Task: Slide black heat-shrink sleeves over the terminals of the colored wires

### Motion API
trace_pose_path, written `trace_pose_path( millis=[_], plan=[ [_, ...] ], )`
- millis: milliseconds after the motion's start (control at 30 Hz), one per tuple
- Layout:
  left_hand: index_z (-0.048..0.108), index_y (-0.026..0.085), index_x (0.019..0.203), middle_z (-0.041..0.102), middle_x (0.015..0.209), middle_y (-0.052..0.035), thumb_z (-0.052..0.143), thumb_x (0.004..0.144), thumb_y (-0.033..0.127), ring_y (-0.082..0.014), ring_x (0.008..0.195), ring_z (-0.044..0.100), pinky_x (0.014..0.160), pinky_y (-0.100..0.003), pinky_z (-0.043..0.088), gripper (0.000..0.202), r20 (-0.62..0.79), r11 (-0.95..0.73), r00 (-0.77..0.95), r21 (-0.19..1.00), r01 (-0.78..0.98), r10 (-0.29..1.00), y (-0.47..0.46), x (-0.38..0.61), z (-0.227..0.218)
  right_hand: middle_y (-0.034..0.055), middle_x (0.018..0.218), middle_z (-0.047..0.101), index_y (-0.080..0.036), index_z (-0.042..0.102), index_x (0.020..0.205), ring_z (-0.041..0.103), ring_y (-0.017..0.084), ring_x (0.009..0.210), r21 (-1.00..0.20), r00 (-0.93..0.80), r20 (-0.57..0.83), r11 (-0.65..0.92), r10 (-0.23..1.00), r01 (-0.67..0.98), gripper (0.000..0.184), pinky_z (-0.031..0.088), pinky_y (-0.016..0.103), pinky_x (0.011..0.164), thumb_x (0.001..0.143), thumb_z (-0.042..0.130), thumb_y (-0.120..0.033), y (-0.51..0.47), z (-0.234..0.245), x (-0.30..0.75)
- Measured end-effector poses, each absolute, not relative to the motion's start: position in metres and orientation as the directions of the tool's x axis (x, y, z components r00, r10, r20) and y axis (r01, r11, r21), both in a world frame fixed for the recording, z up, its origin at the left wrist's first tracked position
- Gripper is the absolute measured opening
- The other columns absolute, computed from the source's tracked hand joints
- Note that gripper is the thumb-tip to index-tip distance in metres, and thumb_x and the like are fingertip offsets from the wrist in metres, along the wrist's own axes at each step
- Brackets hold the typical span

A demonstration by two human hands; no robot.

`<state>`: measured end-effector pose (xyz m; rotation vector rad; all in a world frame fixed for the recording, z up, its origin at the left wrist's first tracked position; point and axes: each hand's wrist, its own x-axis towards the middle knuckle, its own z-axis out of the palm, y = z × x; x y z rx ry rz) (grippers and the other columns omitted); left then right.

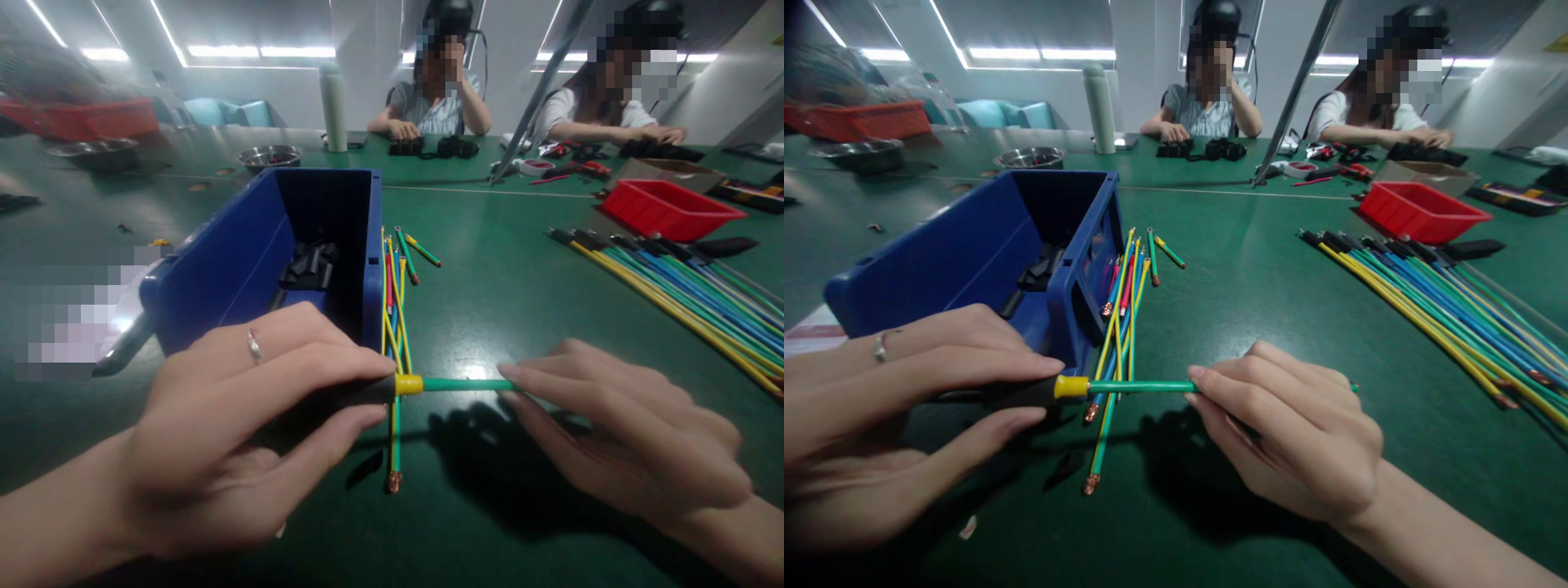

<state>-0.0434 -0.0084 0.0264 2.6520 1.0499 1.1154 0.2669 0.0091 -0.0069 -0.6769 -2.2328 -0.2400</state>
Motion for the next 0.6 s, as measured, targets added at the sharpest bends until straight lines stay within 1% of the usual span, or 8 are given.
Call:
trace_pose_path(
  millis=[167,200,233,267,400,533,600],
  plan=[
    [0.074,0.027,0.122,0.081,0.102,0.0052,0.073,0.106,0.020,-0.0091,0.090,0.076,0.079,-0.019,0.062,0.018,0.611,-0.782,0.516,0.314,0.539,0.600,-0.0030,-0.0440,0.0263,0.0041,0.084,0.081,-0.012,0.072,0.112,0.073,0.010,0.067,-0.020,-0.590,0.710,0.848,0.385,0.530,0.018,0.057,0.020,0.061,0.098,0.071,-0.001,0.0076,-0.0077,0.2701],
    [0.074,0.026,0.122,0.081,0.101,0.0051,0.073,0.106,0.022,-0.0088,0.088,0.076,0.077,-0.018,0.062,0.017,0.644,-0.823,0.539,0.283,0.493,0.544,-0.0025,-0.0438,0.0268,0.0040,0.084,0.081,-0.012,0.072,0.112,0.073,0.009,0.067,-0.015,-0.599,0.704,0.852,0.381,0.524,0.017,0.057,0.019,0.061,0.099,0.071,-0.001,0.0079,-0.0075,0.2707],
    [0.075,0.027,0.123,0.081,0.103,0.0047,0.074,0.106,0.022,-0.0099,0.092,0.077,0.082,-0.019,0.063,0.018,0.592,-0.779,0.530,0.310,0.545,0.607,-0.0024,-0.0434,0.0274,0.0040,0.084,0.081,-0.012,0.072,0.112,0.073,0.009,0.067,-0.011,-0.606,0.699,0.853,0.379,0.521,0.017,0.057,0.019,0.061,0.099,0.071,-0.001,0.0082,-0.0073,0.2711],
    [0.076,0.027,0.122,0.082,0.104,0.0043,0.074,0.106,0.022,-0.0100,0.091,0.078,0.082,-0.018,0.063,0.017,0.573,-0.774,0.540,0.313,0.551,0.616,-0.0025,-0.0431,0.0280,0.0038,0.084,0.080,-0.012,0.072,0.112,0.072,0.009,0.066,-0.007,-0.602,0.704,0.851,0.377,0.525,0.017,0.057,0.020,0.060,0.099,0.070,-0.001,0.0085,-0.0073,0.2711],
    [0.078,0.026,0.121,0.083,0.100,0.0029,0.074,0.107,0.024,-0.0112,0.086,0.079,0.080,-0.019,0.065,0.014,0.576,-0.785,0.549,0.318,0.532,0.606,-0.0037,-0.0423,0.0284,0.0026,0.082,0.080,-0.014,0.072,0.112,0.070,0.011,0.063,0.009,-0.581,0.723,0.835,0.375,0.551,0.018,0.056,0.022,0.058,0.099,0.070,-0.001,0.0093,-0.0077,0.2684],
    [0.076,0.027,0.125,0.082,0.103,0.0027,0.073,0.108,0.024,-0.0111,0.089,0.079,0.085,-0.019,0.064,0.017,0.549,-0.783,0.571,0.314,0.536,0.611,-0.0043,-0.0426,0.0262,0.0028,0.082,0.080,-0.013,0.072,0.112,0.070,0.011,0.063,0.010,-0.591,0.719,0.844,0.366,0.536,0.023,0.056,0.022,0.057,0.095,0.072,0.002,0.0091,-0.0073,0.2663],
    [0.074,0.027,0.127,0.082,0.106,0.0021,0.072,0.109,0.028,-0.0125,0.091,0.079,0.086,-0.021,0.065,0.018,0.546,-0.773,0.562,0.308,0.555,0.621,-0.0042,-0.0433,0.0251,0.0024,0.081,0.080,-0.014,0.072,0.112,0.070,0.011,0.062,0.009,-0.594,0.712,0.841,0.375,0.541,0.023,0.057,0.023,0.057,0.095,0.071,0.002,0.0089,-0.0067,0.2670]
  ],
)
